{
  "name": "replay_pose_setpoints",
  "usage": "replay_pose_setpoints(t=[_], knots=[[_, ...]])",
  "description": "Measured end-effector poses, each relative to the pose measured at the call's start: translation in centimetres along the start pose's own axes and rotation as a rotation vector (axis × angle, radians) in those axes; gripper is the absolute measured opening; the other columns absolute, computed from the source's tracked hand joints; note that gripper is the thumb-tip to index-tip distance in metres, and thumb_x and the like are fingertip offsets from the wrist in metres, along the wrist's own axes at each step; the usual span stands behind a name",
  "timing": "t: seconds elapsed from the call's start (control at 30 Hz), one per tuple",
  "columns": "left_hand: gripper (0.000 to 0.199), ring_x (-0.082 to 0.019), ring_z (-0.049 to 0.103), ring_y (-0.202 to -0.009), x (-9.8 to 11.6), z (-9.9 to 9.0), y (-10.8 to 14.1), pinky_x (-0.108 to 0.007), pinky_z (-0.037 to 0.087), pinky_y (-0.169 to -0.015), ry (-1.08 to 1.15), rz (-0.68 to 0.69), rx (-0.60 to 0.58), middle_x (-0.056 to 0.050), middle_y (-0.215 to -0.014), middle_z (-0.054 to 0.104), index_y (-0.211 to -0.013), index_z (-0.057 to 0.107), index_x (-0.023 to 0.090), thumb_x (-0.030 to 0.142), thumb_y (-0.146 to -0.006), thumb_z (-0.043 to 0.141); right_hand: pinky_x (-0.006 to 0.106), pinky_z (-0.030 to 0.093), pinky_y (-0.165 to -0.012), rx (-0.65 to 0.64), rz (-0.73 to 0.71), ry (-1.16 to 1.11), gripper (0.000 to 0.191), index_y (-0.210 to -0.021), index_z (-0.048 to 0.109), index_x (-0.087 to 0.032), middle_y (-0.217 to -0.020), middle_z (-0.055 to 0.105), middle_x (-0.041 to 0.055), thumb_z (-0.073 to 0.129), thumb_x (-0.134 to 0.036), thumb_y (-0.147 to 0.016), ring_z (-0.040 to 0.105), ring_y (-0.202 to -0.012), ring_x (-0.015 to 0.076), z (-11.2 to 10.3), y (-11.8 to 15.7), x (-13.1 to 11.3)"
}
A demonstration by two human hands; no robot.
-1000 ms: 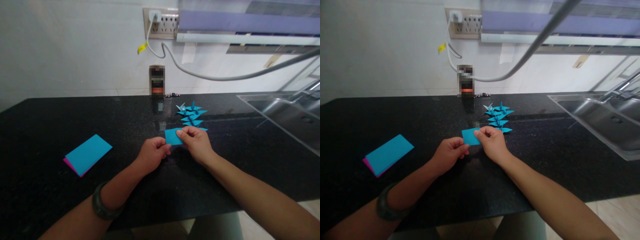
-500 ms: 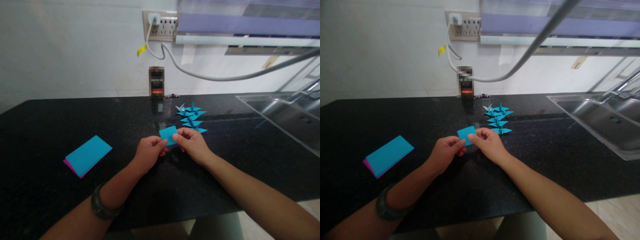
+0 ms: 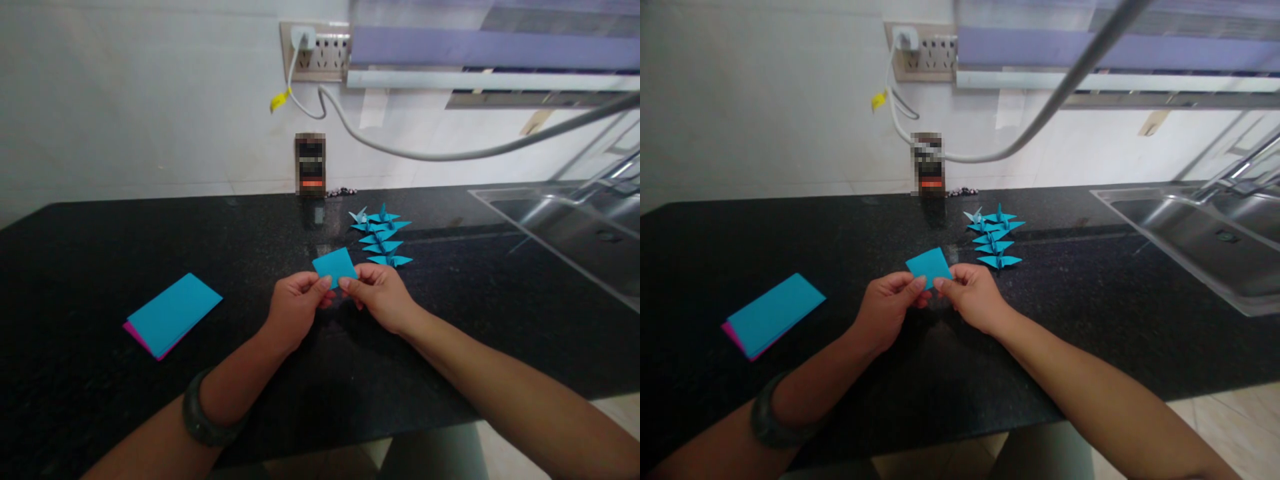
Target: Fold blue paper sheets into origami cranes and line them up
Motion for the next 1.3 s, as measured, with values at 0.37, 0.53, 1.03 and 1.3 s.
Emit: replay_pose_setpoints(t=[0.37,0.53,1.03,1.3], knots=[[0.024,-0.012,0.058,-0.051,0.1,-0.4,-0.1,-0.023,0.046,-0.052,-0.095,0.036,0.055,-0.001,-0.056,0.065,-0.057,0.061,0.015,0.035,-0.069,0.066,0.021,0.033,-0.040,0.184,-0.119,-0.130,0.038,-0.060,0.054,-0.016,-0.050,0.050,-0.0032,0.061,-0.053,-0.070,0.040,-0.040,0.0068,-0.6,-0.3,0.6],[0.021,-0.013,0.059,-0.056,-0.3,-0.1,-0.1,-0.024,0.048,-0.057,-0.072,0.052,-0.034,0.000,-0.058,0.065,-0.063,0.066,0.015,0.035,-0.068,0.068,0.021,0.031,-0.040,0.017,-0.095,0.012,0.038,-0.062,0.054,-0.016,-0.050,0.049,-0.0045,0.067,-0.052,-0.063,0.039,-0.041,0.0063,-0.2,0.0,-0.1],[0.036,-0.012,0.057,-0.055,0.1,-0.6,-0.7,-0.024,0.047,-0.055,0.064,-0.002,-0.082,-0.001,-0.061,0.065,-0.072,0.068,0.014,0.049,-0.066,0.066,0.021,0.023,-0.041,-0.101,-0.109,0.204,0.034,-0.057,0.049,-0.016,-0.045,0.040,-0.0065,0.062,-0.045,-0.070,0.034,-0.042,0.0058,-0.5,-0.2,0.0],[0.016,-0.009,0.052,-0.049,-0.6,-0.3,-0.4,-0.021,0.039,-0.050,-0.130,-0.003,-0.198,0.001,-0.054,0.063,-0.061,0.067,0.014,0.029,-0.065,0.069,0.021,0.034,-0.046,-0.010,-0.195,0.111,0.029,-0.067,0.055,-0.016,-0.057,0.052,-0.0027,0.063,-0.044,-0.071,0.042,-0.047,0.0074,-0.4,-0.2,-0.4]])
Point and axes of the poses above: each hand's wrist, its own y-axis away from the middle knuckle, its own z-axis out of the palm, x = y × z, the point moved 3 cm from there along -y, towards the middle knuckle
